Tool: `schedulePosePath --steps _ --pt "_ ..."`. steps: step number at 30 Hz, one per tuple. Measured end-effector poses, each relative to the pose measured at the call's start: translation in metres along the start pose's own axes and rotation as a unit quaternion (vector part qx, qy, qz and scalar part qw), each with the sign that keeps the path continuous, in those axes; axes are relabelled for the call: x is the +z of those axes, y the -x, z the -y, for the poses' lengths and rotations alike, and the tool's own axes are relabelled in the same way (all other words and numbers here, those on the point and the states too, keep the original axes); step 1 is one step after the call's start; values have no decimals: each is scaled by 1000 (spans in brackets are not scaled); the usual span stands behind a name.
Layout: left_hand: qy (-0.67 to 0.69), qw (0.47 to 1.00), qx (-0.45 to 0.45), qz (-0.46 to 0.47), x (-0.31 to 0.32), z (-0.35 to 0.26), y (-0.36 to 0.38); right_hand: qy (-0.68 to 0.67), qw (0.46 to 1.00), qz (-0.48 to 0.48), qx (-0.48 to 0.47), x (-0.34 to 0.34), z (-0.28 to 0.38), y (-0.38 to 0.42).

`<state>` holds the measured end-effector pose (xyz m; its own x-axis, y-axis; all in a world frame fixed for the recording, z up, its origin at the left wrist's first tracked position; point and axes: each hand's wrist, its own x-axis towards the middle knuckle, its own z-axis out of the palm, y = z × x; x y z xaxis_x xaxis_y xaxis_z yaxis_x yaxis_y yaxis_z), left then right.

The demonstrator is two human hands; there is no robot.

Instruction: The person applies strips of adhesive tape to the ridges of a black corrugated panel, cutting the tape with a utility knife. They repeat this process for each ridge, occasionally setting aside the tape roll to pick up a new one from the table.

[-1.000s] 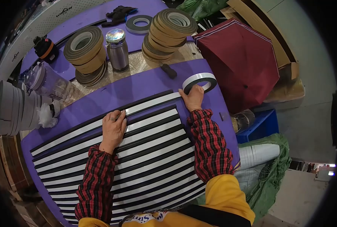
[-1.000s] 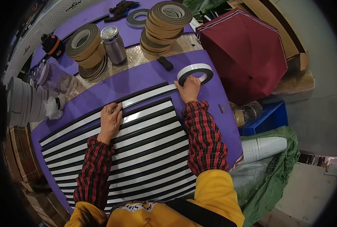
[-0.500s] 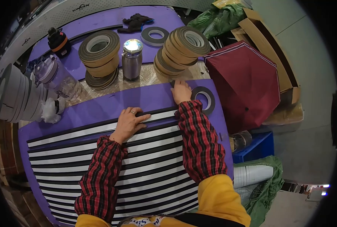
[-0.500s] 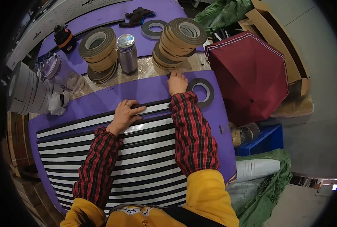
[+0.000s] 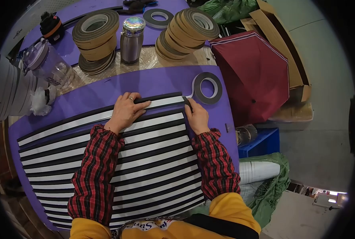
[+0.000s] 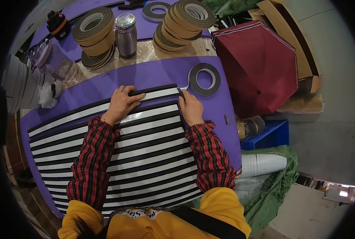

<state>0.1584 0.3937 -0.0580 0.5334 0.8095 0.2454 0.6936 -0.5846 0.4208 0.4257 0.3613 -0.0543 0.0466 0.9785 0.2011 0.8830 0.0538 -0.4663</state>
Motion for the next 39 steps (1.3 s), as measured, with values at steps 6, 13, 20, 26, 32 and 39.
schedulePosePath --steps 6,13,20,26,32,39 --pt "-18 1000 -24 8 1 -8 -1 115 978 166 48 -24 17 -17" --pt "-20 1000 -8 -12 -1 -3 0 -9 1000 -4 -13 -5 61 -54" --pt "-36 999 3 -16 -2 -2 -3 5 990 -142 1 22 45 -71" --pt "-19 1000 9 -18 -4 -2 1 136 985 -72 76 29 -19 -61" --pt "-12 999 4 -29 -2 -1 3 -198 941 -273 40 -64 -18 -94" --pt "-36 976 -75 -201 -36 41 55 89 976 -2 -198 -1 -50 -30"
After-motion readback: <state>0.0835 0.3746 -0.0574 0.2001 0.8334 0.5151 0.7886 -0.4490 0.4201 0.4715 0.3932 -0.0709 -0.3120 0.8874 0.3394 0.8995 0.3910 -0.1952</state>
